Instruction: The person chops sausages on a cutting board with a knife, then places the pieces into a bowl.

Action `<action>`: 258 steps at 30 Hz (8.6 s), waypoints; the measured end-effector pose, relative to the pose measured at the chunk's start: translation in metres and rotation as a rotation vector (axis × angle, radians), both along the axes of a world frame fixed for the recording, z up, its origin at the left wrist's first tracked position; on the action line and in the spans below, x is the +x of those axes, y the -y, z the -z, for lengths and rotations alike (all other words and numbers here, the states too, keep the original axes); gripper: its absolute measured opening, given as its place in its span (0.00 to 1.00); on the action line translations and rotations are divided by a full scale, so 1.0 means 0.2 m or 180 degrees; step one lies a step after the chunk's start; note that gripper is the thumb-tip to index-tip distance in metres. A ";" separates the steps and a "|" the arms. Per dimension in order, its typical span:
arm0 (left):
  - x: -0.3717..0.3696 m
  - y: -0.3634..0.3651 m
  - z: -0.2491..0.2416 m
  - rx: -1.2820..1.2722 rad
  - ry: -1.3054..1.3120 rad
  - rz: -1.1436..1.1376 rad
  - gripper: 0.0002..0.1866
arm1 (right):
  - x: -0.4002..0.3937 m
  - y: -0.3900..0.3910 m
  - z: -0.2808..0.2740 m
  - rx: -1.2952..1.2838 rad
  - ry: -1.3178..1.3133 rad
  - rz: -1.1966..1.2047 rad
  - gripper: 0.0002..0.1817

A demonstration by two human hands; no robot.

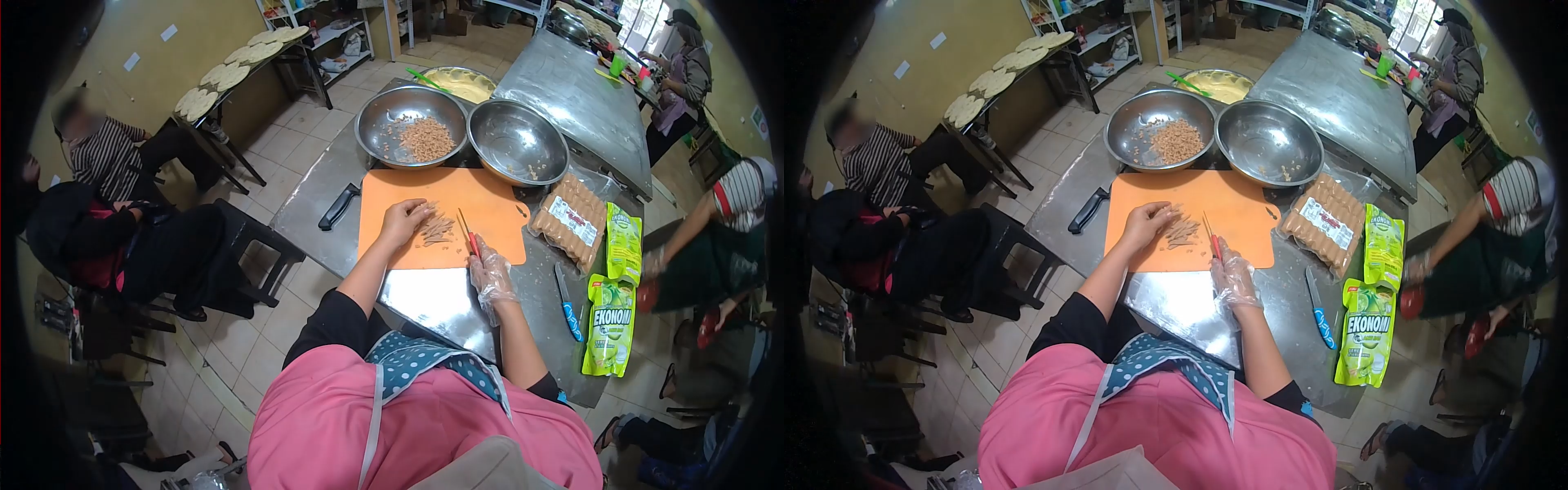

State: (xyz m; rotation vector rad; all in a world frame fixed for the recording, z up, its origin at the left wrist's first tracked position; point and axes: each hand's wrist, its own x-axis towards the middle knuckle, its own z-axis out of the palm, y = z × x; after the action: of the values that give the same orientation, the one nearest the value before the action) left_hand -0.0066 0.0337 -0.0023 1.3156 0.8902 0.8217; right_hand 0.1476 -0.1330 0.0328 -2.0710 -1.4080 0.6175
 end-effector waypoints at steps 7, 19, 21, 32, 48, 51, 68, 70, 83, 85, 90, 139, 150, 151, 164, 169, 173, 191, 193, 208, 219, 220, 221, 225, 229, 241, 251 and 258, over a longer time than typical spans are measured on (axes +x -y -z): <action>-0.13 -0.02 -0.07 0.2171 -0.2223 -0.0292 0.18 | 0.02 0.00 0.05 0.0149 0.0063 -0.0075 0.27; -0.04 0.12 -0.06 0.3433 -0.2246 -0.0704 0.15 | 0.02 -0.01 0.04 0.0117 -0.0006 -0.0078 0.28; -0.06 0.11 -0.08 0.3392 -0.2497 -0.0920 0.12 | 0.02 0.00 0.05 0.0176 0.0035 -0.0071 0.28; 0.02 0.22 -0.10 0.3187 -0.2260 0.0240 0.26 | 0.06 0.00 0.12 0.0579 -0.0433 0.0013 0.28; 0.14 0.26 0.01 0.3144 -0.1513 -0.0086 0.19 | 0.08 0.08 -0.05 0.0042 0.0363 -0.0205 0.27; 0.13 0.25 0.01 0.3078 -0.1551 0.0007 0.19 | 0.01 0.10 -0.06 0.0115 0.0369 -0.0387 0.27; 0.14 0.24 -0.02 0.2912 -0.1309 -0.0086 0.14 | 0.01 0.03 -0.05 -0.0015 0.0757 -0.0265 0.25; 0.15 0.27 -0.03 0.2810 -0.1290 -0.0293 0.13 | 0.03 0.05 -0.04 -0.0044 0.0730 -0.0320 0.25; 0.15 0.25 -0.03 0.3140 -0.1056 -0.0034 0.12 | 0.03 0.02 0.05 0.0055 0.0099 -0.0191 0.15; 0.14 0.26 -0.01 0.3121 -0.1122 0.0019 0.15 | 0.01 0.05 0.08 0.0330 0.0108 -0.0163 0.15; 0.12 0.26 -0.03 0.3113 -0.1347 0.0079 0.16 | 0.01 0.12 0.06 0.0442 0.0063 -0.0044 0.28; 0.10 0.27 -0.02 0.2979 -0.1558 0.0369 0.21 | 0.04 0.19 0.07 0.0988 -0.1953 0.0661 0.22; 0.10 0.27 -0.02 0.3158 -0.1803 0.0416 0.24 | 0.04 0.18 0.07 0.0993 -0.1658 0.0598 0.22; 0.10 0.27 -0.01 0.3162 -0.1804 0.0426 0.24 | 0.04 0.18 0.07 0.0996 -0.1662 0.0608 0.22; 0.09 0.23 0.02 0.3238 -0.1371 0.0032 0.14 | 0.04 0.20 0.03 0.1176 -0.1649 0.0553 0.22; 0.08 0.21 0.03 0.3181 -0.1254 -0.0214 0.09 | 0.03 0.20 0.01 0.1029 -0.1994 0.0564 0.23; 0.08 0.21 0.04 0.3081 -0.1149 -0.0246 0.08 | 0.04 0.20 0.02 0.0958 -0.1741 0.0586 0.22; 0.10 0.31 -0.07 0.3471 -0.2273 0.0610 0.44 | 0.04 0.17 0.13 0.1511 -0.1770 0.0560 0.21; 0.11 0.30 -0.05 0.3434 -0.2425 0.0637 0.48 | 0.04 0.17 0.12 0.1415 -0.1918 0.0550 0.20; 0.11 0.26 0.01 0.3100 -0.1937 0.0189 0.26 | 0.04 0.17 0.08 0.1238 -0.2154 0.0653 0.20; 0.11 0.27 0.00 0.3043 -0.1558 0.0340 0.19 | 0.03 0.18 0.05 0.1185 -0.2322 0.0663 0.20; 0.11 0.27 0.00 0.3044 -0.1560 0.0333 0.19 | 0.04 0.17 0.07 0.1185 -0.2321 0.0656 0.20; 0.11 0.27 0.00 0.3088 -0.1558 0.0318 0.18 | 0.05 0.17 0.09 0.1068 -0.2165 0.0673 0.21; 0.11 0.26 0.02 0.3278 -0.1549 0.0284 0.15 | 0.05 0.17 0.10 0.0985 -0.2076 0.0685 0.21; 0.12 0.27 0.01 0.3319 -0.1563 0.0267 0.15 | 0.04 0.17 0.09 0.1149 -0.1750 0.0611 0.20; 0.13 0.29 -0.02 0.3609 -0.1623 0.0137 0.26 | 0.05 0.17 0.10 0.1063 -0.2179 0.0637 0.21; 0.16 0.26 0.03 0.3325 -0.1630 -0.0038 0.18 | 0.07 0.15 0.18 0.1095 -0.2219 0.0575 0.23; 0.16 0.29 -0.02 0.3176 -0.1604 -0.0038 0.18 | 0.05 0.17 0.08 0.0992 -0.2282 0.0633 0.23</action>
State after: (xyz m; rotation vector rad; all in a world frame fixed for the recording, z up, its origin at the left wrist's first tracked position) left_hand 0.0246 -0.0247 0.0009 2.4679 0.8903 1.0086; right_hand 0.1575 -0.1678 0.0167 -1.4928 -0.8094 0.8757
